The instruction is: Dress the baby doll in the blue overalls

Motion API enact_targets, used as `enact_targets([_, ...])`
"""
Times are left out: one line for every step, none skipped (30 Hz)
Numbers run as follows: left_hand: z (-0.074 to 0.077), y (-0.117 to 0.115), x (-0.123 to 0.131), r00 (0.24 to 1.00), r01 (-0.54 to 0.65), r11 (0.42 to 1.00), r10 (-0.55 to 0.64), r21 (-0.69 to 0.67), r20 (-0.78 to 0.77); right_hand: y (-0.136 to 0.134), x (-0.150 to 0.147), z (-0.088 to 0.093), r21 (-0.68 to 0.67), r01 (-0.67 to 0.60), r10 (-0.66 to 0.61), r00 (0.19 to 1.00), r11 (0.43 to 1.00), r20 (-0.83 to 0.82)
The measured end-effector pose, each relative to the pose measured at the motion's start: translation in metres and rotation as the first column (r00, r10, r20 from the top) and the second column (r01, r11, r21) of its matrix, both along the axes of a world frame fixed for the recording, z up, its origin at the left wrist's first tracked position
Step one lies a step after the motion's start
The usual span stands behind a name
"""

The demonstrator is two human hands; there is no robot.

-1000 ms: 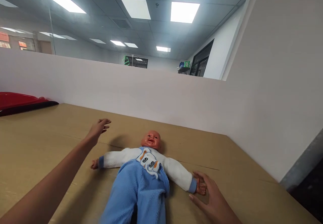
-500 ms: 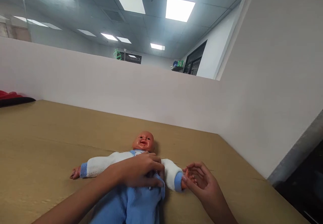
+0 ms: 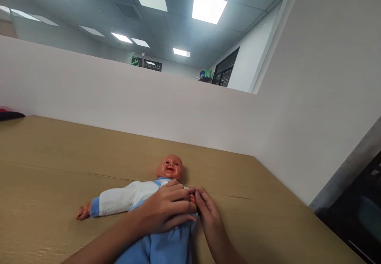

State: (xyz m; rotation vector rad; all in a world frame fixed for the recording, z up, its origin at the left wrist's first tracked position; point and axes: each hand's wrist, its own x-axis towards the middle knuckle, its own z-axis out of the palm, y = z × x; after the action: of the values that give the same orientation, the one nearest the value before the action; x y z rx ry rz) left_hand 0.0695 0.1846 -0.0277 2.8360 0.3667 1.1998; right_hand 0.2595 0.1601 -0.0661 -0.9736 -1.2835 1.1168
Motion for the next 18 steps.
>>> enact_targets([0.001, 0.000, 0.000, 0.999, 0.015, 0.999, -0.014, -0.045, 0.029, -0.003, 0.003, -0.002, 0.030, -0.010, 0.010, 1.000, 1.000, 0.010])
enact_targets([0.001, -0.001, 0.001, 0.998, 0.035, 0.995, -0.030, -0.097, 0.057, -0.005, 0.006, -0.003, 0.060, -0.014, 0.013, 1.000, 0.998, 0.028])
enact_targets([0.002, -0.002, 0.001, 0.996, 0.056, 0.986, -0.044, -0.155, 0.080, -0.008, 0.010, -0.005, 0.081, -0.013, 0.009, 0.999, 0.997, 0.047])
enact_targets([0.003, -0.002, 0.002, 0.993, 0.080, 0.973, -0.060, -0.216, 0.101, -0.011, 0.013, -0.007, 0.088, -0.006, 0.001, 0.998, 0.996, 0.060])
enact_targets([0.004, -0.003, 0.003, 0.990, 0.105, 0.954, -0.074, -0.279, 0.120, -0.013, 0.016, -0.009, 0.085, 0.002, -0.007, 0.998, 0.996, 0.064])
enact_targets([0.005, -0.004, 0.004, 0.987, 0.128, 0.931, -0.085, -0.342, 0.137, -0.015, 0.019, -0.011, 0.073, 0.006, -0.011, 0.998, 0.997, 0.063])
enact_targets([0.006, -0.004, 0.005, 0.985, 0.143, 0.906, -0.089, -0.399, 0.149, -0.016, 0.020, -0.013, 0.054, 0.009, -0.012, 0.998, 0.998, 0.061])
enact_targets([0.007, -0.005, 0.007, 0.983, 0.151, 0.879, -0.086, -0.453, 0.161, -0.016, 0.021, -0.016, 0.033, 0.011, -0.013, 0.998, 0.999, 0.061])
enact_targets([0.009, -0.005, 0.008, 0.983, 0.151, 0.847, -0.073, -0.510, 0.169, -0.017, 0.022, -0.018, 0.018, 0.013, -0.014, 0.998, 1.000, 0.058])
enact_targets([0.010, -0.006, 0.010, 0.983, 0.152, 0.800, -0.059, -0.580, 0.176, -0.017, 0.021, -0.020, 0.014, 0.012, -0.013, 0.999, 1.000, 0.046])
enact_targets([0.012, -0.006, 0.012, 0.981, 0.165, 0.728, -0.052, -0.665, 0.187, -0.017, 0.020, -0.021, 0.020, 0.006, -0.006, 1.000, 1.000, 0.025])
enact_targets([0.013, -0.007, 0.015, 0.976, 0.197, 0.626, -0.057, -0.755, 0.208, -0.018, 0.019, -0.021, 0.034, -0.003, 0.003, 1.000, 0.999, -0.001])
enact_targets([0.014, -0.006, 0.016, 0.969, 0.240, 0.503, -0.074, -0.830, 0.236, -0.020, 0.017, -0.021, 0.055, -0.008, 0.009, 1.000, 0.998, -0.025])
enact_targets([0.014, -0.006, 0.018, 0.961, 0.275, 0.390, -0.090, -0.879, 0.260, -0.022, 0.015, -0.021, 0.070, -0.006, 0.009, 0.999, 0.998, -0.048])
enact_targets([0.015, -0.004, 0.019, 0.957, 0.288, 0.320, -0.097, -0.902, 0.272, -0.024, 0.014, -0.021, 0.078, 0.006, 0.000, 0.998, 0.997, -0.065])
enact_targets([0.015, -0.002, 0.019, 0.961, 0.278, 0.307, -0.086, -0.910, 0.264, -0.026, 0.014, -0.020, 0.078, 0.010, -0.004, 0.997, 0.997, -0.075])
enact_targets([0.015, 0.000, 0.019, 0.970, 0.242, 0.345, -0.061, -0.907, 0.236, -0.028, 0.014, -0.020, 0.069, -0.012, 0.018, 0.996, 0.998, -0.082])
enact_targets([0.015, 0.002, 0.018, 0.980, 0.189, 0.405, -0.027, -0.894, 0.196, -0.030, 0.014, -0.021, 0.055, -0.066, 0.071, 0.993, 0.996, -0.093])
